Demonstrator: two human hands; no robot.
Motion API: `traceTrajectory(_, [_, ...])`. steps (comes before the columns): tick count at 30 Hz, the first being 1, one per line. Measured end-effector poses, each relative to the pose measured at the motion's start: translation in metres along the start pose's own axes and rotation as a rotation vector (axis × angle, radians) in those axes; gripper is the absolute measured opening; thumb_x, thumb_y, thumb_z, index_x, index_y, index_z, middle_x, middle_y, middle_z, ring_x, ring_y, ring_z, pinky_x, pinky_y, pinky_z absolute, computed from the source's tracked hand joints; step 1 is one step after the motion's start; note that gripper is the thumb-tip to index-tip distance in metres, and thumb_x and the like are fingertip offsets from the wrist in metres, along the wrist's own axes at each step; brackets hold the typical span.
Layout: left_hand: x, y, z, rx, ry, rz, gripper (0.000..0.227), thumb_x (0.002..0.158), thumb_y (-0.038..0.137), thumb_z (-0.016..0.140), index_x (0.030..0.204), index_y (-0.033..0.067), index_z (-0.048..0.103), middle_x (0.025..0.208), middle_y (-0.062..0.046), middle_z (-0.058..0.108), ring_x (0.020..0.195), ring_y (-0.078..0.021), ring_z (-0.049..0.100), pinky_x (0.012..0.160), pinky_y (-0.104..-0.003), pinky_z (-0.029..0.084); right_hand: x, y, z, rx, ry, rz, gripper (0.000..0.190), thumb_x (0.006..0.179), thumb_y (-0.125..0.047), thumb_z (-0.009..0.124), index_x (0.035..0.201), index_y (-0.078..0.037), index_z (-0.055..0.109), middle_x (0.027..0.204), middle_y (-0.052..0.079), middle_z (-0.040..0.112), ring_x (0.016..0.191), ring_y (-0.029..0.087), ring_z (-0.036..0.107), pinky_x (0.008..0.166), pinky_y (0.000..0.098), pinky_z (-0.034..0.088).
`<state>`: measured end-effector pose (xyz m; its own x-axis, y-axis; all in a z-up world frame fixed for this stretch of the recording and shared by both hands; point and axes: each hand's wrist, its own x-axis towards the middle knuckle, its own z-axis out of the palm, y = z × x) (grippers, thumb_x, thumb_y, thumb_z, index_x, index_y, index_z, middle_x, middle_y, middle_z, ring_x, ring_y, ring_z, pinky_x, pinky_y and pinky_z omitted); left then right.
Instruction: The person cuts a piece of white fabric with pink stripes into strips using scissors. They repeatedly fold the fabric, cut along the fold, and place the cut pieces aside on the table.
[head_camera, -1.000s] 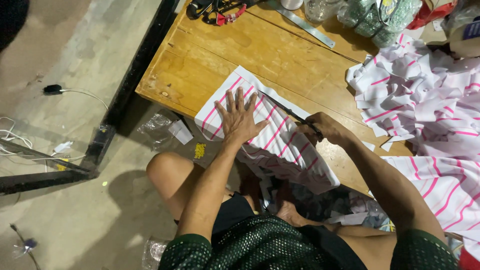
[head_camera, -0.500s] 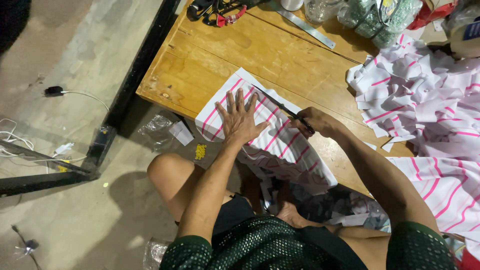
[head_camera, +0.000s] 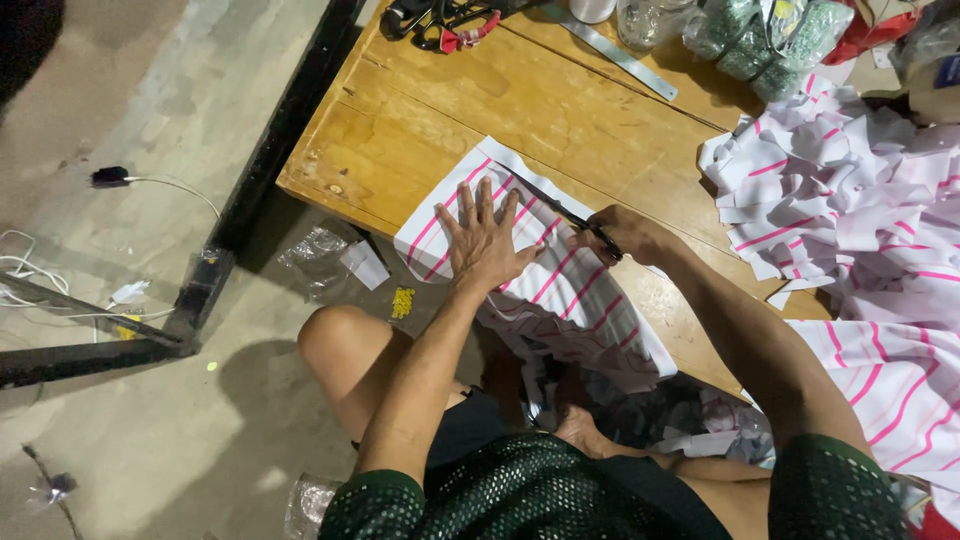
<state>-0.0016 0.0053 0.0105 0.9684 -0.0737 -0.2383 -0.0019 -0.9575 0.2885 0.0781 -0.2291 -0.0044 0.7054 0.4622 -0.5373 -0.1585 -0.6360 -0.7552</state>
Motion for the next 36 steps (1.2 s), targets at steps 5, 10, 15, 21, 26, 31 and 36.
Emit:
traceTrajectory(5, [0.002, -0.001, 0.002, 0.006, -0.005, -0.001, 0.094, 0.088, 0.071, 0.053, 0.162, 0.0209, 0.027, 0.169, -0.024, 0.014, 0.155, -0.0485, 0.001, 0.113, -0.081, 0.001, 0.004, -0.005, 0.003, 0.084, 0.010, 0.006, 0.030, 0.077, -0.030, 0.074, 0.066, -0.005, 0.064, 0.045, 0.009, 0.054, 0.042, 0.019, 0.057, 0.044, 0.0259, 0.040])
traceTrajectory(10, [0.004, -0.001, 0.005, 0.012, -0.003, -0.003, 0.093, 0.088, 0.071, 0.054, 0.162, 0.0213, 0.027, 0.169, -0.024, 0.014, 0.155, -0.0486, 0.000, 0.113, -0.081, 0.001, 0.018, 0.013, -0.004, 0.110, 0.007, 0.027, 0.039, 0.074, -0.037, 0.082, 0.066, -0.004, 0.065, 0.046, 0.011, 0.054, 0.042, 0.020, 0.056, 0.042, 0.0275, 0.042])
traceTrajectory(15, [0.005, -0.004, 0.006, 0.016, -0.001, 0.009, 0.094, 0.088, 0.071, 0.055, 0.162, 0.0206, 0.027, 0.169, -0.025, 0.013, 0.155, -0.0495, 0.000, 0.112, -0.081, 0.001, 0.019, 0.016, -0.009, 0.013, 0.011, -0.028, 0.041, 0.079, -0.039, 0.082, 0.063, -0.005, 0.065, 0.044, 0.009, 0.054, 0.040, 0.019, 0.056, 0.042, 0.0263, 0.043])
traceTrajectory(21, [0.006, -0.003, 0.007, 0.013, 0.000, 0.005, 0.094, 0.087, 0.069, 0.058, 0.162, 0.0211, 0.027, 0.168, -0.025, 0.014, 0.155, -0.0497, -0.001, 0.112, -0.081, 0.000, 0.017, 0.008, -0.008, 0.041, 0.019, -0.024, 0.035, 0.075, -0.032, 0.084, 0.062, -0.005, 0.066, 0.046, 0.010, 0.054, 0.042, 0.018, 0.057, 0.042, 0.0260, 0.046])
traceTrajectory(26, [0.008, -0.002, 0.008, 0.020, -0.013, 0.004, 0.095, 0.086, 0.068, 0.059, 0.162, 0.0215, 0.026, 0.169, -0.024, 0.014, 0.155, -0.0498, 0.000, 0.112, -0.081, 0.000, 0.023, -0.015, -0.005, 0.016, -0.014, -0.020, 0.041, 0.075, -0.042, 0.082, 0.061, -0.007, 0.064, 0.046, 0.008, 0.054, 0.043, 0.018, 0.056, 0.044, 0.0270, 0.043])
traceTrajectory(31, [0.006, -0.003, 0.005, 0.015, -0.027, 0.002, 0.095, 0.086, 0.068, 0.058, 0.162, 0.0218, 0.024, 0.169, -0.024, 0.013, 0.155, -0.0496, -0.001, 0.112, -0.082, -0.001, 0.030, -0.009, -0.004, 0.040, -0.002, 0.002, 0.037, 0.079, -0.035, 0.078, 0.062, -0.006, 0.061, 0.046, 0.009, 0.052, 0.044, 0.020, 0.054, 0.046, 0.0272, 0.041])
traceTrajectory(36, [0.002, -0.001, -0.001, 0.019, 0.006, 0.010, 0.093, 0.087, 0.067, 0.059, 0.162, 0.0211, 0.028, 0.168, -0.025, 0.016, 0.155, -0.0498, 0.002, 0.112, -0.081, 0.000, 0.034, -0.003, -0.009, -0.063, -0.028, -0.117, 0.037, 0.081, -0.035, 0.077, 0.057, -0.011, 0.062, 0.043, 0.004, 0.055, 0.041, 0.015, 0.057, 0.041, 0.0238, 0.044])
